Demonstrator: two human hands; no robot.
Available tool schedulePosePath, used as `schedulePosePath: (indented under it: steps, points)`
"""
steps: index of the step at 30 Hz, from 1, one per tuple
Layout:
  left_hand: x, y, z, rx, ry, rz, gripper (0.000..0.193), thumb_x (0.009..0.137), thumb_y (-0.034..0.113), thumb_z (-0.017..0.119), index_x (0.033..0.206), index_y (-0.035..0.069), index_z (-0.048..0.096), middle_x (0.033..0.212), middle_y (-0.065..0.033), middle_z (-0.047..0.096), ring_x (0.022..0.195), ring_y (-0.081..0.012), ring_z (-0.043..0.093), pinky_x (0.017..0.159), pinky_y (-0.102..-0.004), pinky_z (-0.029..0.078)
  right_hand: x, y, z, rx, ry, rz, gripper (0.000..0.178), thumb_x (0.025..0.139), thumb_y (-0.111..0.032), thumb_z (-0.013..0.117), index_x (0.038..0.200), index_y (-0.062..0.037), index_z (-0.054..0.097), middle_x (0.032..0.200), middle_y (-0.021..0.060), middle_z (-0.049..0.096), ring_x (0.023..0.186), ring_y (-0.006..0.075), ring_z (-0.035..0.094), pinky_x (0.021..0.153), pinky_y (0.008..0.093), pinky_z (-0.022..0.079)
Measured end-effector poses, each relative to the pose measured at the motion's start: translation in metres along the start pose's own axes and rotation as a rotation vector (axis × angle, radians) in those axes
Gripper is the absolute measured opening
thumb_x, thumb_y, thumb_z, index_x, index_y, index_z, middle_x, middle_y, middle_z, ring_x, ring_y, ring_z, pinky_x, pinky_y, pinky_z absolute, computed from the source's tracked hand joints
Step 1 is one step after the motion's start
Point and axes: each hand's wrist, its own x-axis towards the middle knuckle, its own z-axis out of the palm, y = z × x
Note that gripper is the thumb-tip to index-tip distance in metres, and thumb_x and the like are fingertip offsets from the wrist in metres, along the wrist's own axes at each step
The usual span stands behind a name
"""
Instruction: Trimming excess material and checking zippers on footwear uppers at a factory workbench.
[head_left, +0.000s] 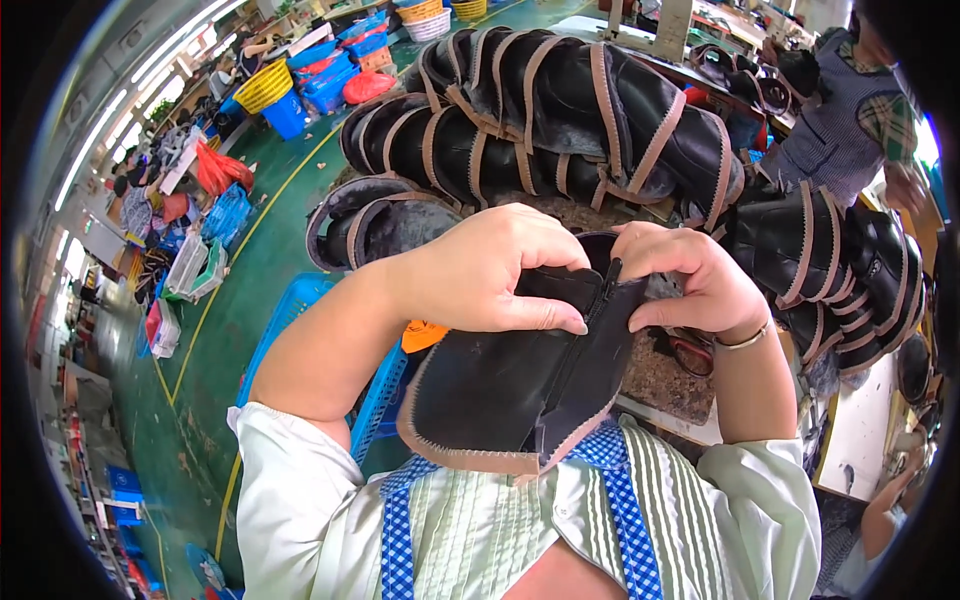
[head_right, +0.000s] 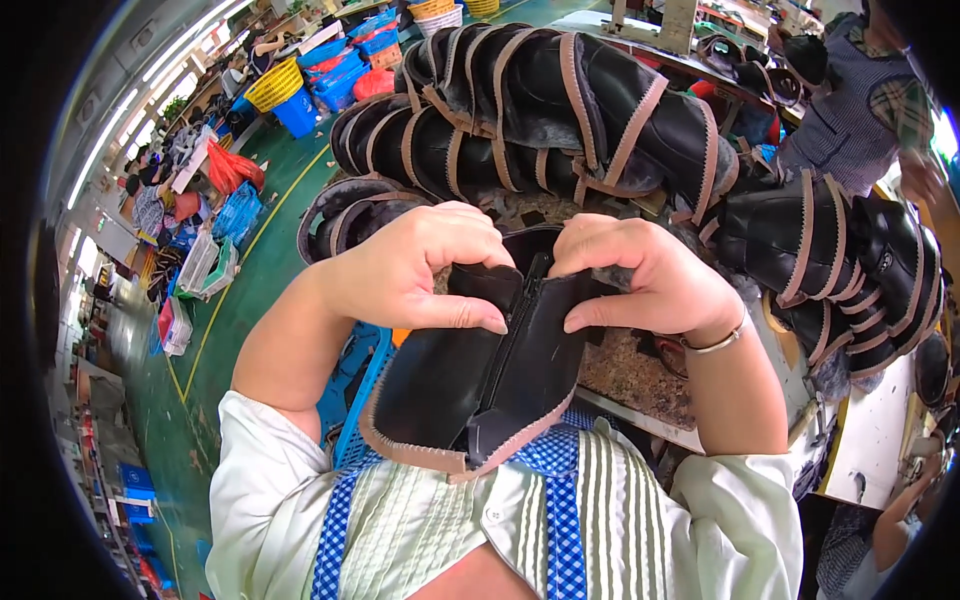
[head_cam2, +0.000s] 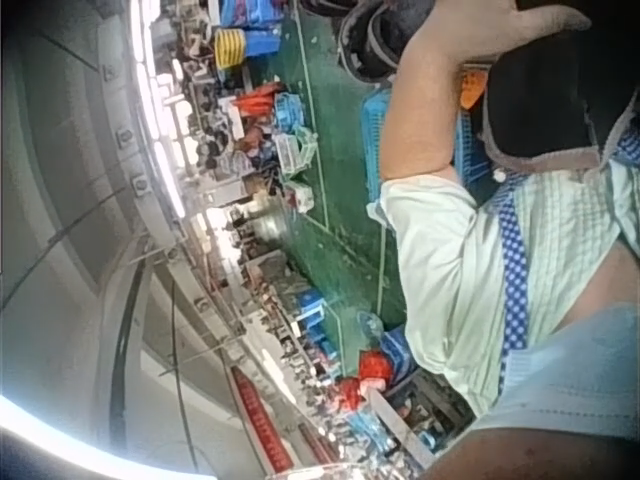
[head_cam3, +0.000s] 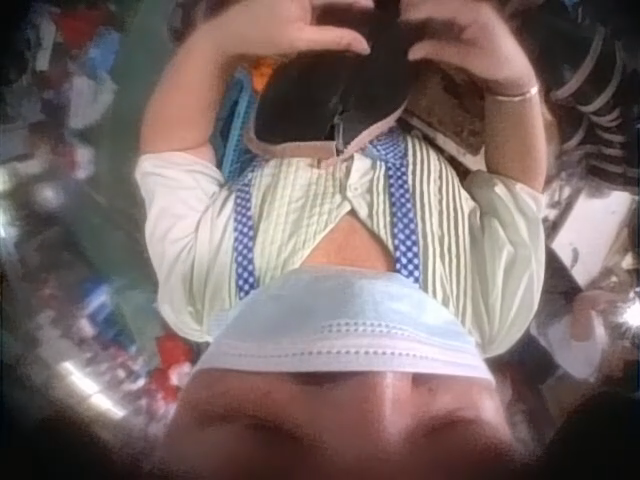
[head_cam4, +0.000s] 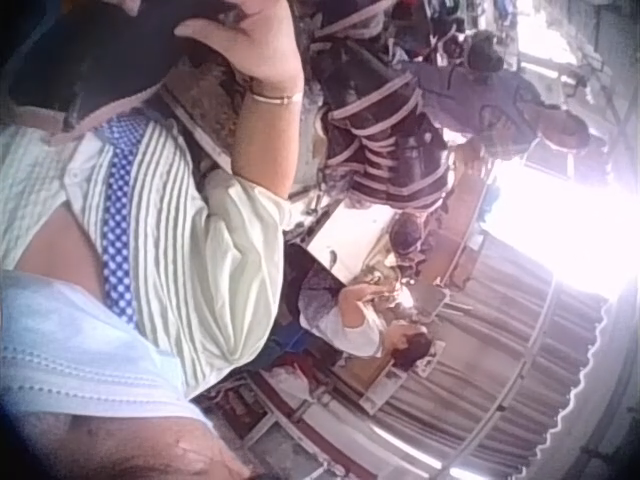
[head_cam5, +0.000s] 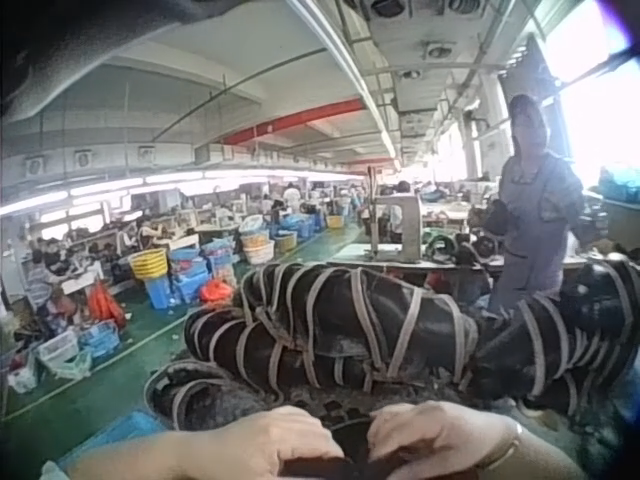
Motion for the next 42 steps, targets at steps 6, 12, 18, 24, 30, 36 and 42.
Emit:
schedulePosePath:
  steps: [6,12,18,24,30,36,42]
  points:
    - [-0.002,0.013,0.006,-0.115,0.042,-0.164,0.023,0.070,0.016,0.080,0.083,0.005,0.066,0.075,-0.0045,0.060,0.071,-0.0191,0.056,0.066,-0.0302,0.042,-0.005,-0.011,0.007,-0.089,0.080,0.032,0.028,0.072,-0.006,0.078,0.096,0.0024,0.065,0.087,0.0127,0.062,0.082,0.0269,0.057,0.076,0.0349,0.045]
    - [-0.005,0.018,0.010,-0.170,0.108,-0.235,0.020,0.070,0.012,0.080,0.083,0.004,0.066,0.075,-0.0034,0.061,0.072,-0.0152,0.056,0.067,-0.0275,0.042,-0.005,-0.013,0.025,-0.190,0.225,0.067,0.013,0.079,-0.004,0.070,0.089,0.0018,0.065,0.077,0.0113,0.059,0.075,0.0259,0.055,0.068,0.0345,0.044]
    - [-0.006,0.022,0.021,-0.190,0.288,-0.257,0.009,0.078,0.002,0.071,0.085,0.000,0.066,0.078,-0.0048,0.061,0.074,-0.0142,0.054,0.068,-0.0266,0.041,0.002,-0.015,0.028,-0.147,0.230,0.081,0.007,0.081,-0.004,0.067,0.084,0.0011,0.062,0.074,0.0097,0.057,0.073,0.0249,0.052,0.069,0.0339,0.042]
    - [-0.001,0.013,0.025,0.019,0.429,-0.143,0.008,0.077,0.003,0.072,0.081,0.002,0.065,0.075,-0.0059,0.061,0.070,-0.0189,0.055,0.070,-0.0303,0.041,-0.005,-0.008,0.035,-0.135,0.305,0.134,0.011,0.082,-0.004,0.067,0.091,0.0006,0.062,0.084,0.0096,0.059,0.080,0.0247,0.055,0.076,0.0336,0.044]
    - [0.016,0.012,0.018,0.600,0.702,0.006,0.012,0.073,0.010,0.075,0.079,0.008,0.064,0.064,-0.0047,0.058,0.061,-0.0236,0.057,0.084,-0.0413,0.043,-0.037,0.008,0.048,-0.021,0.943,0.326,0.054,0.084,-0.012,0.070,0.130,-0.0003,0.046,0.127,0.0105,0.053,0.117,0.0202,0.051,0.097,0.0333,0.041]
    - [0.035,0.011,0.039,1.057,0.759,0.084,0.017,0.078,0.013,0.072,0.088,0.003,0.063,0.066,-0.0032,0.055,0.062,-0.0207,0.055,0.070,-0.0369,0.043,-0.057,0.006,0.102,1.226,0.670,0.452,0.050,0.092,-0.023,0.060,0.133,0.0018,0.044,0.126,0.0123,0.056,0.113,0.0198,0.056,0.098,0.0347,0.044]
    - [0.062,0.023,0.032,0.388,0.529,-0.093,0.028,0.077,0.023,0.076,0.092,0.003,0.062,0.057,-0.0046,0.059,0.050,-0.0189,0.059,0.053,-0.0317,0.047,-0.070,-0.002,0.066,1.224,0.990,0.516,0.044,0.086,0.001,0.059,0.128,0.0023,0.047,0.121,0.0148,0.059,0.107,0.0242,0.061,0.096,0.0370,0.048]
